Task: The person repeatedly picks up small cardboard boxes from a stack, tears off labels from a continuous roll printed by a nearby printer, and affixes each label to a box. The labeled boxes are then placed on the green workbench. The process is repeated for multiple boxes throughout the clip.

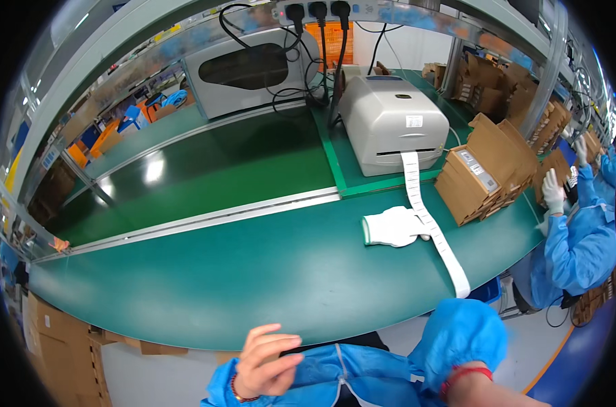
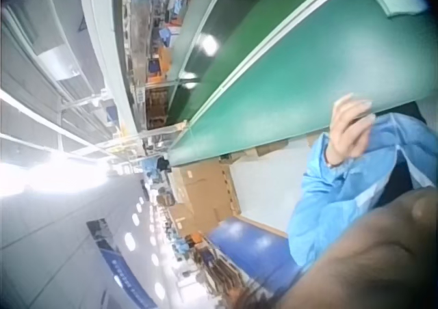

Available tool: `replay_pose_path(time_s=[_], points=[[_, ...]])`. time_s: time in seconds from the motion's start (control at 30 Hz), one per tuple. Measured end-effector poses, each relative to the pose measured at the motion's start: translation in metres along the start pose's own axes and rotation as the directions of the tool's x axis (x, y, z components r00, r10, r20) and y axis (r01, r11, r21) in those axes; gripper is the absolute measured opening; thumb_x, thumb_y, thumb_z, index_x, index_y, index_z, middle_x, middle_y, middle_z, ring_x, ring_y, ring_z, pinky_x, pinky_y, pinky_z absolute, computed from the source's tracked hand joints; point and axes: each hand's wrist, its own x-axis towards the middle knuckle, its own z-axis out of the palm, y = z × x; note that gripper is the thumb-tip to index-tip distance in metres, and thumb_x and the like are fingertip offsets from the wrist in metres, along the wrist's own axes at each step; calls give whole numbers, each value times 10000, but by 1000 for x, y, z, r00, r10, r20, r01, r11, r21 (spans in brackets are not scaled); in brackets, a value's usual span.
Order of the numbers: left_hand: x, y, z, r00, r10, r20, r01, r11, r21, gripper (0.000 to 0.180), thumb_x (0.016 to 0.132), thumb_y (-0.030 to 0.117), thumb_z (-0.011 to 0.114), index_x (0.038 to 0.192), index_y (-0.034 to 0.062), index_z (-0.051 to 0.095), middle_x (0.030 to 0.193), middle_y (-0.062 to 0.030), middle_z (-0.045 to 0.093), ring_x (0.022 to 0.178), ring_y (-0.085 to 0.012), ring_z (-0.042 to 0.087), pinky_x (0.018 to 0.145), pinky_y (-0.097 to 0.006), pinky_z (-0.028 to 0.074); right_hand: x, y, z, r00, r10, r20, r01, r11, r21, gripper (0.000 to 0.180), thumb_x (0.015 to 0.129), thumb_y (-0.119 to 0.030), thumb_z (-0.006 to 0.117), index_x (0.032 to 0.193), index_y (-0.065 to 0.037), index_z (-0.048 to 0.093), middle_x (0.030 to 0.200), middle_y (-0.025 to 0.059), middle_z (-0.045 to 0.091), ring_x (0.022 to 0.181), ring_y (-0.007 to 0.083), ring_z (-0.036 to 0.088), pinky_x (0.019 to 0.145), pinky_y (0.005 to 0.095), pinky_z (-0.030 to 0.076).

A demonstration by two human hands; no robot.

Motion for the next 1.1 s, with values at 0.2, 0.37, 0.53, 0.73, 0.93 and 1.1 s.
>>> replay_pose_path(time_s=[0.2,0.37,0.53,0.73,0.93,1.1], points=[[10,1,30,999,-26,-34,25,999,-29,203,726,34,520,913,14,598,834,-147,659,773,-267,636,795,-478,476,-68,-20,-86,864,315,393,-235,942,-239,223,721,-265,639,881,-111,628,930,78,593,817,224,534,667,359,433],[-24,-9,77,823,-326,465,220,938,269,354,744,145,647,1091,84,614,1228,-130,531,1159,-311,472,1032,-525,262,-70,-6,-156,-207,959,194,32,205,-978,432,662,-100,707,1081,-90,605,1233,203,457,1111,392,447,913,469,388],[-52,-27,98,802,-375,465,98,850,517,499,743,238,662,1214,125,544,1328,-148,440,1248,-339,381,1053,-582,182,-68,-9,-204,-214,943,-254,322,-177,-930,547,690,-79,690,1213,-95,531,1192,225,468,1075,380,465,872,441,417],[-18,-13,103,785,-278,554,48,919,392,423,744,157,674,1147,84,571,1280,-154,475,1187,-297,459,1027,-534,280,-79,8,-190,-218,886,-409,-58,-430,-901,602,715,-86,698,1274,-83,473,1023,171,530,946,327,515,789,382,455],[11,-25,65,374,58,926,724,605,-331,451,874,262,560,1260,42,486,1362,-179,406,1257,-353,392,1074,-515,206,-46,13,-184,-223,951,-216,127,-192,-973,684,689,-212,765,1285,-62,465,1038,156,534,918,319,511,795,376,433],[10,-11,60,342,426,838,708,469,-527,503,929,364,458,1270,-7,452,1352,-235,383,1267,-380,362,1066,-480,223,-57,16,-173,-343,937,61,-245,-27,-969,536,747,-158,698,1234,-52,499,1048,162,565,998,319,520,857,394,433]])
